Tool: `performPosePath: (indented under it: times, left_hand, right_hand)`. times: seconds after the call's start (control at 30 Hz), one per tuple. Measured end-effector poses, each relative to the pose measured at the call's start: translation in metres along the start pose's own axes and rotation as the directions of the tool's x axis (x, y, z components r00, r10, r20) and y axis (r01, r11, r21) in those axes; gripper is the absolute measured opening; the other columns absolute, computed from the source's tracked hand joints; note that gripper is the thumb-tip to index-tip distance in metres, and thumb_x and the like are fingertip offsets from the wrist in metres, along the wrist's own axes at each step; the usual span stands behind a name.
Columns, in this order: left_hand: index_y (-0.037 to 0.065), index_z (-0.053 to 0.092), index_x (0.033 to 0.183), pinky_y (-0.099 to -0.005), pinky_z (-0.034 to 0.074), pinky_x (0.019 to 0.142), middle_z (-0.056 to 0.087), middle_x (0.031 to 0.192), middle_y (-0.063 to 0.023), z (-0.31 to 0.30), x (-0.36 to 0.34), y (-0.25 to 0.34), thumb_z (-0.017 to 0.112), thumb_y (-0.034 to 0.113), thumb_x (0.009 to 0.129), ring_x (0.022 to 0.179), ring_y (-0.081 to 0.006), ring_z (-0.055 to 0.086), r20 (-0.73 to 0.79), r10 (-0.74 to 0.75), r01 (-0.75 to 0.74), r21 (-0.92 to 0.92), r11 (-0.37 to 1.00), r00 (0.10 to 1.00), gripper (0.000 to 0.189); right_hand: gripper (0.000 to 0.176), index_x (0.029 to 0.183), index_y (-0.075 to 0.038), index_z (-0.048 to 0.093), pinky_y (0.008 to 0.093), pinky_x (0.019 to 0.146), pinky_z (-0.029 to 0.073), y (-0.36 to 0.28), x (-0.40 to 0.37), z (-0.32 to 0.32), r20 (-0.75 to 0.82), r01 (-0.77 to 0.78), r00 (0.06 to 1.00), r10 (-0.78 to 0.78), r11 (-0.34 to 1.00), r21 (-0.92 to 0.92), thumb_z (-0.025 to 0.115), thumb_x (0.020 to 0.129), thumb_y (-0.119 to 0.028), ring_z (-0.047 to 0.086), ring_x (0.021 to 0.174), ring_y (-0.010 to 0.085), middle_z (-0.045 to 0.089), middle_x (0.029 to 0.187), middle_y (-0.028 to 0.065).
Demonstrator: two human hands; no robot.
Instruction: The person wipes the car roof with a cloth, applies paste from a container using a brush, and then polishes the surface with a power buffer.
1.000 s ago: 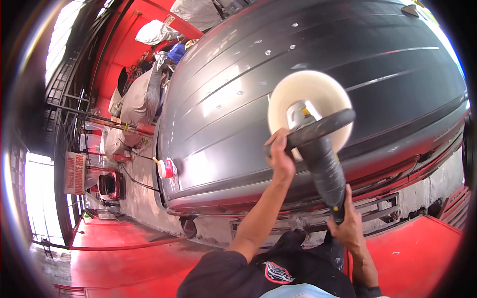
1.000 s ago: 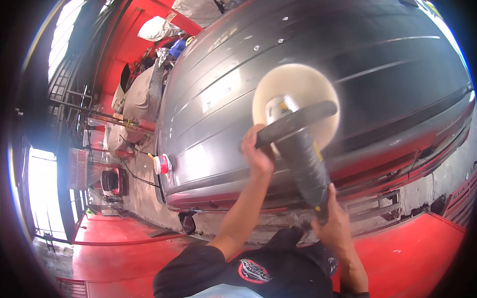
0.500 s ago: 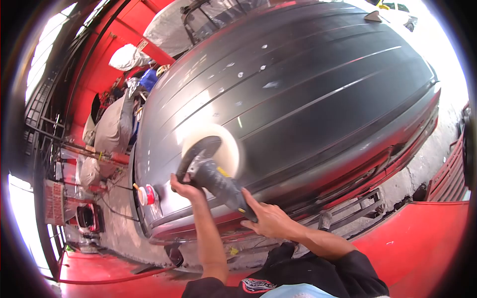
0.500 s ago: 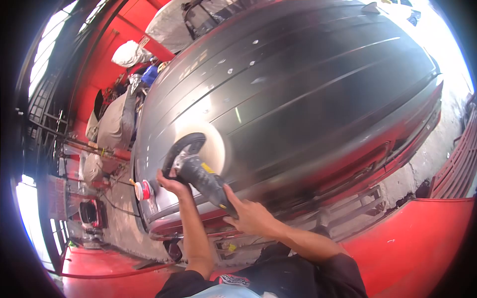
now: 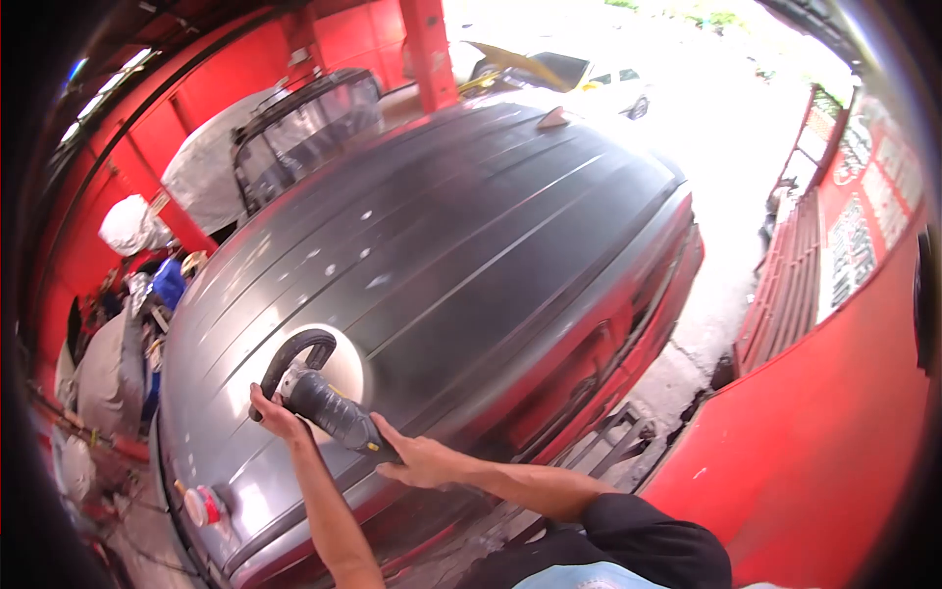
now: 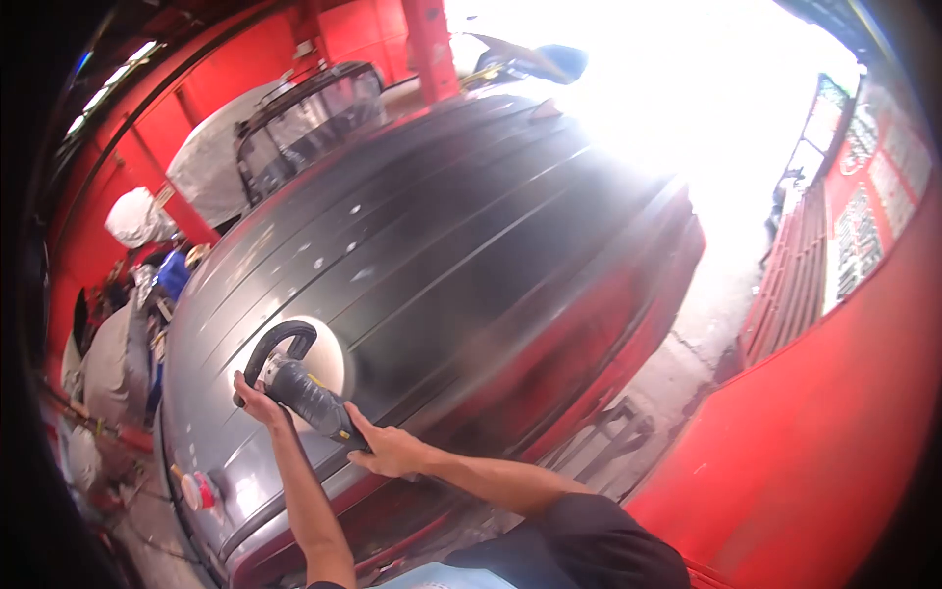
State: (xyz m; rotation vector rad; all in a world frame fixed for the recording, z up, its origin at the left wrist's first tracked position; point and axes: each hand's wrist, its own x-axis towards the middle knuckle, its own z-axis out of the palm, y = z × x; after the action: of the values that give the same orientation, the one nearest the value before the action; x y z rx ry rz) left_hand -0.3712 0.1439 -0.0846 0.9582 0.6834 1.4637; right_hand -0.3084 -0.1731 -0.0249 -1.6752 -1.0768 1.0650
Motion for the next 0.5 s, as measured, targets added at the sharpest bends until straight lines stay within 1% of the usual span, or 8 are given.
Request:
performPosePath:
  times: [0.03,0.1,0.2,0.23,0.27,0.33,0.4,0.5]
  left_hand:
    - [-0.004,0.061,0.115,-0.0367,0.048,0.096,0.062,0.108,-0.0132,0.017,-0.005,-0.004,0.058,0.038,0.096,0.099,-0.0234,0.062,0.006,-0.021,0.021,0.027,0.999,1.000,0.047]
    - [-0.004,0.064,0.115,-0.0376,0.048,0.094,0.064,0.109,-0.0101,0.042,-0.008,-0.025,0.061,0.037,0.095,0.097,-0.0212,0.063,0.008,0.010,-0.011,0.111,0.994,1.000,0.046]
    - [-0.004,0.064,0.119,-0.0381,0.048,0.092,0.065,0.112,-0.0094,0.084,-0.030,-0.031,0.062,0.037,0.095,0.104,-0.0197,0.061,0.103,-0.065,0.056,0.088,0.995,0.993,0.047]
    - [-0.003,0.065,0.120,-0.0353,0.048,0.090,0.066,0.115,-0.0095,0.095,-0.031,-0.042,0.063,0.035,0.095,0.103,-0.0184,0.062,0.089,0.032,-0.044,0.140,0.989,0.996,0.046]
    - [-0.003,0.065,0.120,-0.0353,0.048,0.090,0.066,0.115,-0.0095,0.107,-0.032,-0.054,0.063,0.035,0.095,0.103,-0.0184,0.062,0.096,0.028,-0.040,0.125,0.991,0.995,0.046]
    - [-0.003,0.068,0.116,-0.0322,0.049,0.085,0.068,0.111,-0.0085,0.136,-0.047,-0.065,0.064,0.035,0.094,0.097,-0.0173,0.064,0.147,0.034,-0.052,0.120,0.991,0.989,0.044]
    - [-0.003,0.072,0.106,-0.0314,0.050,0.078,0.070,0.099,-0.0067,0.167,-0.056,-0.082,0.066,0.036,0.093,0.091,-0.0165,0.065,0.192,0.048,-0.072,0.121,0.990,0.980,0.042]
    - [-0.005,0.072,0.099,-0.0291,0.050,0.074,0.070,0.093,-0.0068,0.222,-0.086,-0.083,0.068,0.039,0.091,0.084,-0.0147,0.065,0.227,-0.034,0.010,0.107,0.994,0.973,0.045]
  right_hand:
    - [0.092,0.157,-0.011,-0.005,0.0481,0.081,0.050,0.025,0.009,0.009,-0.106,0.092,0.990,-0.097,0.994,-0.059,0.059,0.095,-0.035,0.068,0.084,0.0434,0.066,0.087,0.0280]
    - [0.092,0.157,-0.012,-0.005,0.0477,0.082,0.050,0.032,0.002,0.001,-0.152,0.064,0.986,-0.070,0.997,-0.049,0.058,0.095,-0.037,0.068,0.083,0.0422,0.066,0.088,0.0267]
    - [0.091,0.158,-0.015,-0.006,0.0466,0.076,0.050,0.028,-0.012,-0.026,-0.179,0.024,0.984,-0.020,1.000,0.017,0.056,0.097,-0.042,0.065,0.076,0.0400,0.063,0.085,0.0248]
    - [0.091,0.158,-0.016,-0.006,0.0450,0.072,0.051,0.022,-0.019,-0.035,-0.168,-0.030,0.985,0.036,0.999,0.039,0.055,0.097,-0.044,0.065,0.071,0.0356,0.062,0.082,0.0223]
    - [0.090,0.158,-0.017,-0.006,0.0434,0.068,0.052,0.018,-0.025,-0.046,-0.155,-0.082,0.984,0.091,0.995,0.064,0.054,0.098,-0.046,0.064,0.066,0.0313,0.061,0.079,0.0197]
    - [0.090,0.158,-0.017,-0.006,0.0415,0.064,0.052,0.015,-0.036,-0.065,-0.184,-0.111,0.975,0.127,0.989,0.093,0.053,0.098,-0.049,0.063,0.063,0.0276,0.059,0.076,0.0176]
    - [0.089,0.158,-0.018,-0.006,0.0395,0.061,0.053,0.017,-0.041,-0.085,-0.205,-0.142,0.965,0.167,0.981,0.130,0.051,0.098,-0.051,0.062,0.060,0.0240,0.057,0.073,0.0155]
    - [0.090,0.159,-0.018,-0.004,0.0390,0.060,0.053,0.028,-0.046,-0.117,-0.256,-0.186,0.941,0.220,0.971,0.151,0.050,0.098,-0.054,0.060,0.060,0.0229,0.057,0.075,0.0142]
